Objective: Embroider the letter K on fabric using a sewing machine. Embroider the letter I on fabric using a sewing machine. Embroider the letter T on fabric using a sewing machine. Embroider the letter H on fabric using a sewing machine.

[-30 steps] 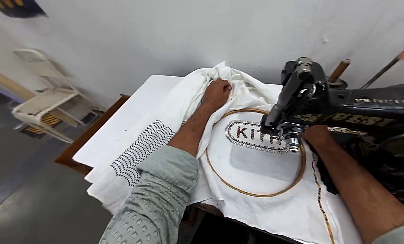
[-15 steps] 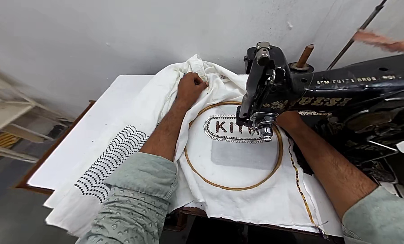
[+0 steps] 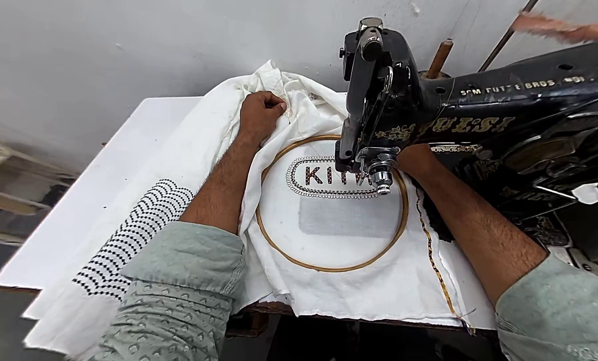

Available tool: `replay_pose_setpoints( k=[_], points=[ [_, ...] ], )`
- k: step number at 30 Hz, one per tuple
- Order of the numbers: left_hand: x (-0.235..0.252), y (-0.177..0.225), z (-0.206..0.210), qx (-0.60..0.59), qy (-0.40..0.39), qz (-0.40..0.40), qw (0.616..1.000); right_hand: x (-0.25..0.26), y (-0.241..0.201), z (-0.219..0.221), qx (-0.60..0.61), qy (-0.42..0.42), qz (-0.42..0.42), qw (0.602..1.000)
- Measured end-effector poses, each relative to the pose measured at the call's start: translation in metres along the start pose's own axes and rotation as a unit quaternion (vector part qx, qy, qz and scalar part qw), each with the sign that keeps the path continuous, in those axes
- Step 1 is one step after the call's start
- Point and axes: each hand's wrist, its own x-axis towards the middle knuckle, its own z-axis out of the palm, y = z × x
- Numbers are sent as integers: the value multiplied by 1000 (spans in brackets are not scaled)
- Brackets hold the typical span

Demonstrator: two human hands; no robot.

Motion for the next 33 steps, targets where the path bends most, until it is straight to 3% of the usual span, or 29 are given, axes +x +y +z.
replay_pose_setpoints(
  k=[7,11,14,18,28,33],
  points=[
    [1,-2,0,-62,37,-5,997,-4,-4,-4,14,-8,7,1000],
    [2,-4,-1,-62,17,5,998,-4,-11,-10,-2,-58,46,997],
    [2,-5,0,-59,16,1,998,-4,-4,-3,13,-20,20,1000],
    [2,-3,-1,-99,43,-15,994,0,2,3,3,-5,53,999],
    [5,-9,0,-137,41,-1,990,11,31,31,31,166,75,983],
    [3,-5,0,-138,33,-15,990,11,35,32,42,163,78,983]
  ],
)
